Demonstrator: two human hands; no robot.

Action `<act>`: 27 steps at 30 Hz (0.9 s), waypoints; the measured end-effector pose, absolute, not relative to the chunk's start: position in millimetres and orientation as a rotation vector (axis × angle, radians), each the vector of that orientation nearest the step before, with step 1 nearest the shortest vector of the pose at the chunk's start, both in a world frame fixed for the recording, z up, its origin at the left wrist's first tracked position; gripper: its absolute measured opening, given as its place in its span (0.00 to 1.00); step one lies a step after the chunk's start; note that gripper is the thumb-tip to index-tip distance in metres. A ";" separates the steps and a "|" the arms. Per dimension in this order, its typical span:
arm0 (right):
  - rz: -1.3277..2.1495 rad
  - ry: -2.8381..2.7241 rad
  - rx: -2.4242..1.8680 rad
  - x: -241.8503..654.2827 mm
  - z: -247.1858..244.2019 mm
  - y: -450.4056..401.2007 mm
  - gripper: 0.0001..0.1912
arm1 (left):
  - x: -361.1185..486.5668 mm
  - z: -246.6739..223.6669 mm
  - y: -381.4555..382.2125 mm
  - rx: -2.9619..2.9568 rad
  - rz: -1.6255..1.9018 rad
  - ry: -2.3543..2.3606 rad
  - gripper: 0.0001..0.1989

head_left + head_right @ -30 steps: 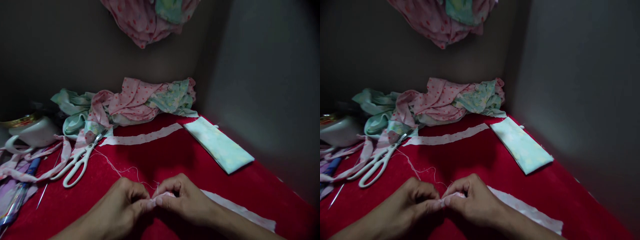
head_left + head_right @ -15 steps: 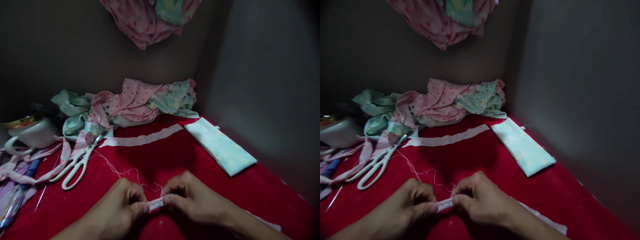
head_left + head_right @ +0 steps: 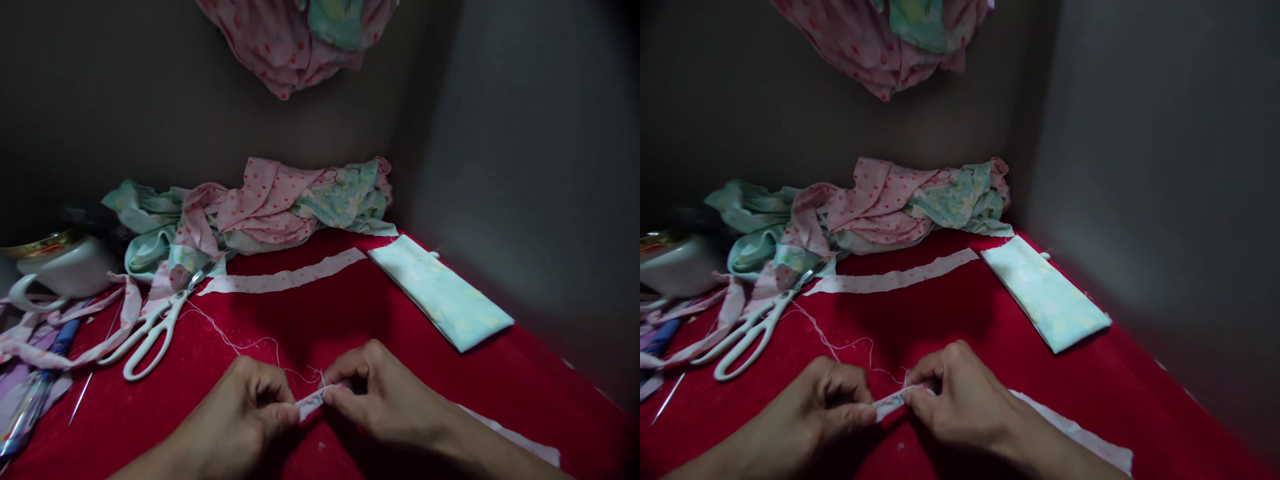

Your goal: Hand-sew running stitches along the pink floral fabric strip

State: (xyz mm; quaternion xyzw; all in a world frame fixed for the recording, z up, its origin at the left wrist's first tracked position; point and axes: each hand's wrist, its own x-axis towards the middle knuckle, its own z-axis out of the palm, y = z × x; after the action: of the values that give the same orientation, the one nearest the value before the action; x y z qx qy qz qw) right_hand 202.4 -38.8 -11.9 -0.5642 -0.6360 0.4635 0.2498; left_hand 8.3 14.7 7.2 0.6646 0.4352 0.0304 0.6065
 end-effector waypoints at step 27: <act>1.498 -1.499 -1.544 201.4 -26.7 -34.3 0.10 | 6.1 3.3 10.4 2.037 0.299 1.018 0.09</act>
State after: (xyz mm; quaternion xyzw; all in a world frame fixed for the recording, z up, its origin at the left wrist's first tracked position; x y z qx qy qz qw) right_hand 201.4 -34.3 -26.7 -0.5691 -0.5524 0.5522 0.2569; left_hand 6.1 10.4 3.3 0.8091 0.4041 0.1186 0.4099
